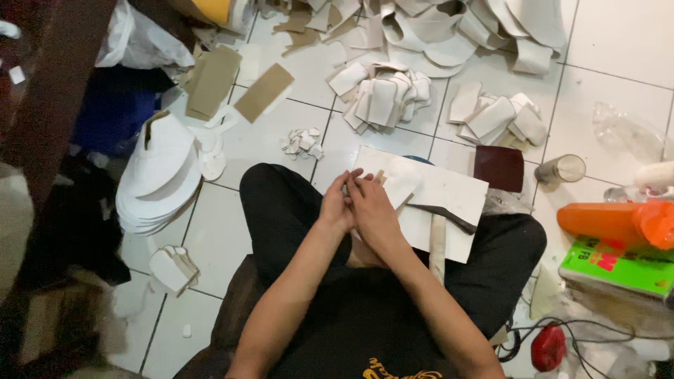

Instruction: The person sits on the floor and assembles white shoe components by hand. They pick up white foam pieces and brown cardboard inserts, fitting them together. Later, they use a brush to apply yellow glue from a container to the edges of the white parts before joining them.

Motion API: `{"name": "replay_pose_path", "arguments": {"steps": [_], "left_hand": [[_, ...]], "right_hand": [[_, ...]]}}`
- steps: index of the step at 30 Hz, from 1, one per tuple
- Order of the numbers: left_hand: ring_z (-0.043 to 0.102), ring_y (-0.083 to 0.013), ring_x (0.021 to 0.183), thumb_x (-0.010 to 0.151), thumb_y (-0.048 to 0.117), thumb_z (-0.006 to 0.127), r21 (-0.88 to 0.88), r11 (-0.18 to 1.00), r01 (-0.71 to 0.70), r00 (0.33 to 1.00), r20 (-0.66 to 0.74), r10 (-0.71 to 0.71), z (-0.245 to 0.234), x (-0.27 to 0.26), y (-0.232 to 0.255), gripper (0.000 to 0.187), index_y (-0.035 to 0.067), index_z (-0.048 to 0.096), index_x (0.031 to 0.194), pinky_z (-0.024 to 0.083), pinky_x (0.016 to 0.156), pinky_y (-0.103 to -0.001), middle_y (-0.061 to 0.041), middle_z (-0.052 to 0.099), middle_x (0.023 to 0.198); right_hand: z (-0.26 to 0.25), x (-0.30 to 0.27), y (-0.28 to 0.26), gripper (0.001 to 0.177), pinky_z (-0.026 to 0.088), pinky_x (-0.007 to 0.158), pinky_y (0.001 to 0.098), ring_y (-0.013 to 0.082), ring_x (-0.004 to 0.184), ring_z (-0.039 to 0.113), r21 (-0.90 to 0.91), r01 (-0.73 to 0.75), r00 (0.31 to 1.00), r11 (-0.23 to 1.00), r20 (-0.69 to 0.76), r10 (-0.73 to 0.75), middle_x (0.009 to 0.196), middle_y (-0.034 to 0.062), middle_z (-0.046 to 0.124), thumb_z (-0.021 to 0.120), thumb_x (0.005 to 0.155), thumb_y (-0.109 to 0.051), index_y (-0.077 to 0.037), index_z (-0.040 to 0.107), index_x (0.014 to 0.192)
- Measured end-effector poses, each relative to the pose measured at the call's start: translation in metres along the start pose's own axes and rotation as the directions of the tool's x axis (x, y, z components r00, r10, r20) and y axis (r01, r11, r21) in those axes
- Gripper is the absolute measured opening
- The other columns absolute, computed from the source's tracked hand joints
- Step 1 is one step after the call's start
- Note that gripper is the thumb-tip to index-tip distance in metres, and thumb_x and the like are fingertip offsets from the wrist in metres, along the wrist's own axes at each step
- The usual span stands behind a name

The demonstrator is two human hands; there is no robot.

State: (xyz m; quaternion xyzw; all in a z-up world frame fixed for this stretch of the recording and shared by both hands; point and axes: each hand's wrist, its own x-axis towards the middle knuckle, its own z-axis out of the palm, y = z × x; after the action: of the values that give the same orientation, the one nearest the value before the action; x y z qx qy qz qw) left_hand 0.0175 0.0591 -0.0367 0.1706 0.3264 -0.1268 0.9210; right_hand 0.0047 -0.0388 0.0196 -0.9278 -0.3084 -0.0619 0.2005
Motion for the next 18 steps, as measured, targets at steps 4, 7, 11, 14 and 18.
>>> {"name": "replay_pose_path", "arguments": {"steps": [4, 7, 11, 14, 18], "left_hand": [[0.067, -0.0265, 0.087, 0.096, 0.028, 0.046, -0.028, 0.997, -0.073, 0.991, -0.112, 0.069, -0.055, 0.083, 0.061, 0.029, 0.008, 0.065, 0.103, 0.058, 0.076, -0.039, -0.014, 0.068, 0.094], [0.062, -0.0183, 0.060, 0.081, 0.021, 0.060, 0.176, 0.933, -0.314, 0.875, -0.326, 0.357, -0.088, 0.151, 0.096, 0.014, 0.008, 0.065, 0.085, 0.053, 0.056, -0.024, -0.007, 0.062, 0.070], [0.059, -0.0339, 0.097, 0.091, 0.024, 0.047, 0.933, 0.337, -0.124, 0.507, -0.233, 0.830, -0.067, 0.159, 0.108, 0.023, 0.009, 0.059, 0.103, 0.047, 0.084, -0.044, -0.016, 0.057, 0.105], [0.051, -0.0382, 0.102, 0.092, 0.008, 0.043, 0.996, 0.087, 0.013, 0.485, -0.083, 0.871, -0.057, 0.155, 0.101, 0.020, 0.009, 0.053, 0.110, 0.042, 0.087, -0.047, -0.016, 0.045, 0.119], [0.040, -0.0412, 0.120, 0.079, 0.004, 0.048, 0.999, -0.048, 0.022, 0.487, 0.031, 0.873, -0.058, 0.152, 0.100, 0.045, 0.013, 0.054, 0.123, 0.033, 0.101, -0.052, -0.015, 0.036, 0.141]], "right_hand": [[-0.063, 0.013, -0.026, 0.049, 0.030, 0.104, 0.0505, 0.0383, 0.129, 0.042, 0.161, -0.030, 1.000, 0.986, 0.015, 0.028, 0.139, 0.0222, 0.042, 0.056, 0.092, -0.017, -0.004, 0.043, 0.137], [-0.093, -0.015, -0.015, 0.035, 0.041, 0.100, 0.0433, 0.0339, 0.119, 0.053, 0.468, -0.149, 0.986, 0.871, -0.001, 0.169, 0.129, 0.0139, 0.051, 0.053, 0.095, -0.016, -0.009, 0.053, 0.130], [-0.118, -0.081, 0.009, 0.021, 0.050, 0.089, 0.0335, 0.0254, 0.108, 0.061, 0.548, -0.365, 0.901, 0.752, 0.004, 0.434, 0.113, 0.0104, 0.063, 0.057, 0.092, -0.012, -0.008, 0.067, 0.110], [-0.119, -0.139, 0.029, 0.019, 0.047, 0.092, 0.0298, 0.0197, 0.105, 0.060, 0.492, -0.534, 0.790, 0.687, 0.001, 0.613, 0.110, 0.0098, 0.064, 0.055, 0.094, -0.012, -0.005, 0.068, 0.107], [-0.110, -0.189, 0.046, 0.017, 0.044, 0.095, 0.0298, 0.0187, 0.101, 0.060, 0.388, -0.700, 0.630, 0.599, -0.059, 0.774, 0.109, 0.0078, 0.062, 0.056, 0.096, -0.011, -0.008, 0.068, 0.108]]}}
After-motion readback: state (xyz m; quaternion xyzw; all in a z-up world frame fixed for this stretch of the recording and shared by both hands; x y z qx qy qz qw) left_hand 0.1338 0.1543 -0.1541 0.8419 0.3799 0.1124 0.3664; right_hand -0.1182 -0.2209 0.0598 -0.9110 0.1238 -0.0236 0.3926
